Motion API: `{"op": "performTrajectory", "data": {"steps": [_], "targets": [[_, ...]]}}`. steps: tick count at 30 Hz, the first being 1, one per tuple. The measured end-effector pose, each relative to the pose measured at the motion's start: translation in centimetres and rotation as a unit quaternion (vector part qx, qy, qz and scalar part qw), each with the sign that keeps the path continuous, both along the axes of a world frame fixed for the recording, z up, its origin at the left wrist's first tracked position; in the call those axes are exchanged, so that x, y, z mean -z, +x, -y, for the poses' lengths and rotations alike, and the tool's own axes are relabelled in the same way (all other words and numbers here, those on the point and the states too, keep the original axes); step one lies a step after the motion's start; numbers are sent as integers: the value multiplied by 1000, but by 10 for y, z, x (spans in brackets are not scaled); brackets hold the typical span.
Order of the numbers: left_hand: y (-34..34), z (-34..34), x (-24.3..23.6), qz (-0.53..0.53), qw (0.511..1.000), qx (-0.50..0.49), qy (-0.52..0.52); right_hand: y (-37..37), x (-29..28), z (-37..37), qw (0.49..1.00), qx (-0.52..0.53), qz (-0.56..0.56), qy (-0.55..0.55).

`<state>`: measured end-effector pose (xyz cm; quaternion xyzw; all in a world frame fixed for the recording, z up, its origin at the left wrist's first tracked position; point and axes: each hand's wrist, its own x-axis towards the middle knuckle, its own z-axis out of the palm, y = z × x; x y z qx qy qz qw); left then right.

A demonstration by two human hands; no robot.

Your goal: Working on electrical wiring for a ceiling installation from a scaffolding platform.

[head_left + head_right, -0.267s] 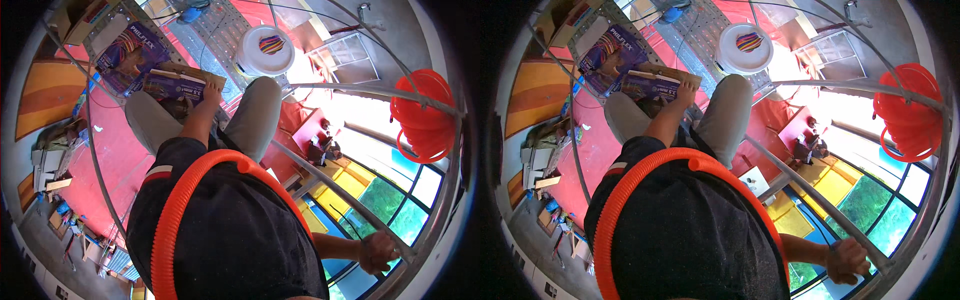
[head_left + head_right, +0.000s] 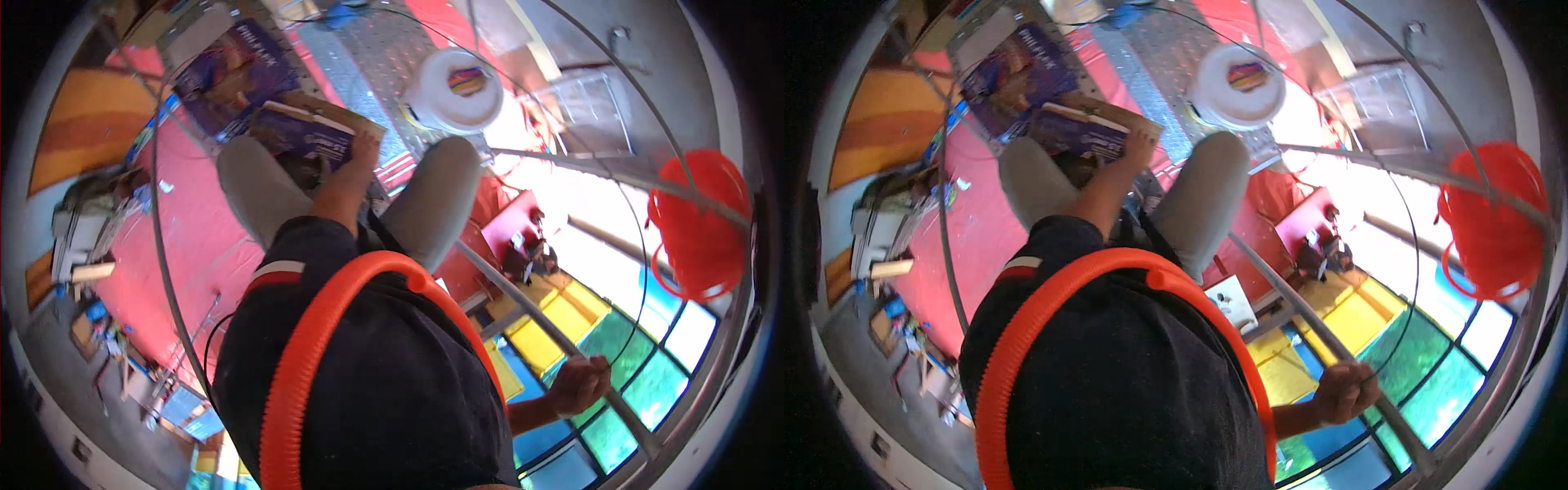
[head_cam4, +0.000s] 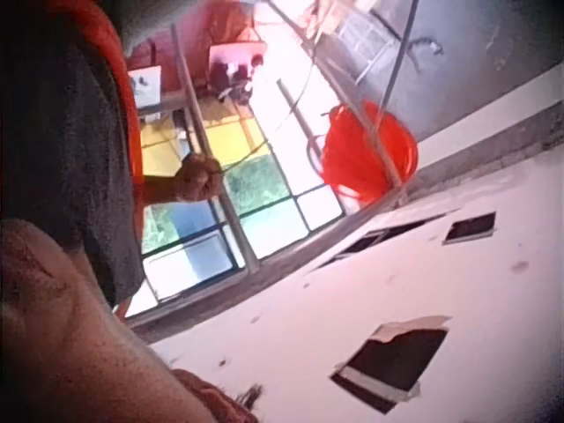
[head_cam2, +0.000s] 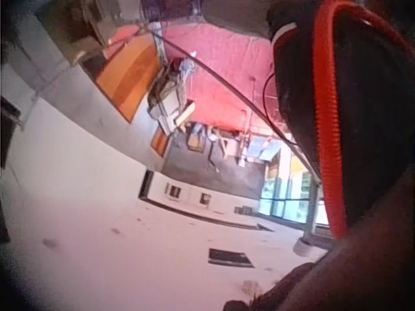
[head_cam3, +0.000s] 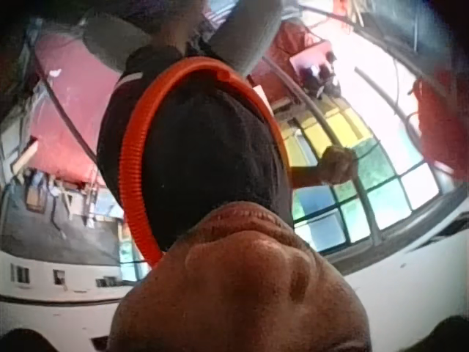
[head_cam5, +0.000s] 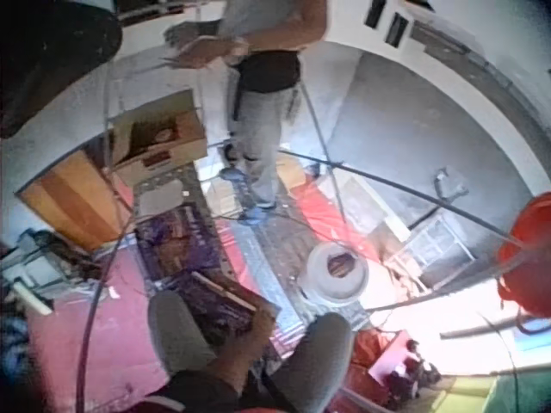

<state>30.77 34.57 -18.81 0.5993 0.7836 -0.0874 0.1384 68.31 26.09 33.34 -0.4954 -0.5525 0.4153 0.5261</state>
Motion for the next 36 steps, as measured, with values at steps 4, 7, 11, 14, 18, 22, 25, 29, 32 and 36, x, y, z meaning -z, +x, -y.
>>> {"op": "performTrajectory", "data": {"steps": [4,7,11,14,18,22,25,29,32,36], "targets": [[52,-27,-49,-29,994,106,-3,10,19,10,993,95,-69,17],[39,-38,-69,69,977,199,36,2,23,4,996,1,-75,-42],[21,-71,-107,11,964,136,228,-17,35,-15,996,-15,-77,-32],[5,-105,-188,116,965,113,206,-10,37,-15,995,41,-86,-24],[-21,-123,-244,269,913,65,300,-23,40,-34,989,132,-23,-62],[-36,-99,-310,317,885,69,335,-15,58,-65,996,42,-79,-19],[-46,-62,-340,377,860,108,327,-52,39,-91,971,-33,-236,-27],[-28,-14,-362,410,853,138,292,-85,41,-102,982,-7,-189,-22],[-18,6,-383,428,830,188,303,-90,66,-115,998,-4,-32,-46],[-3,30,-409,467,799,215,312,-108,78,-123,989,-116,57,-69]]}}
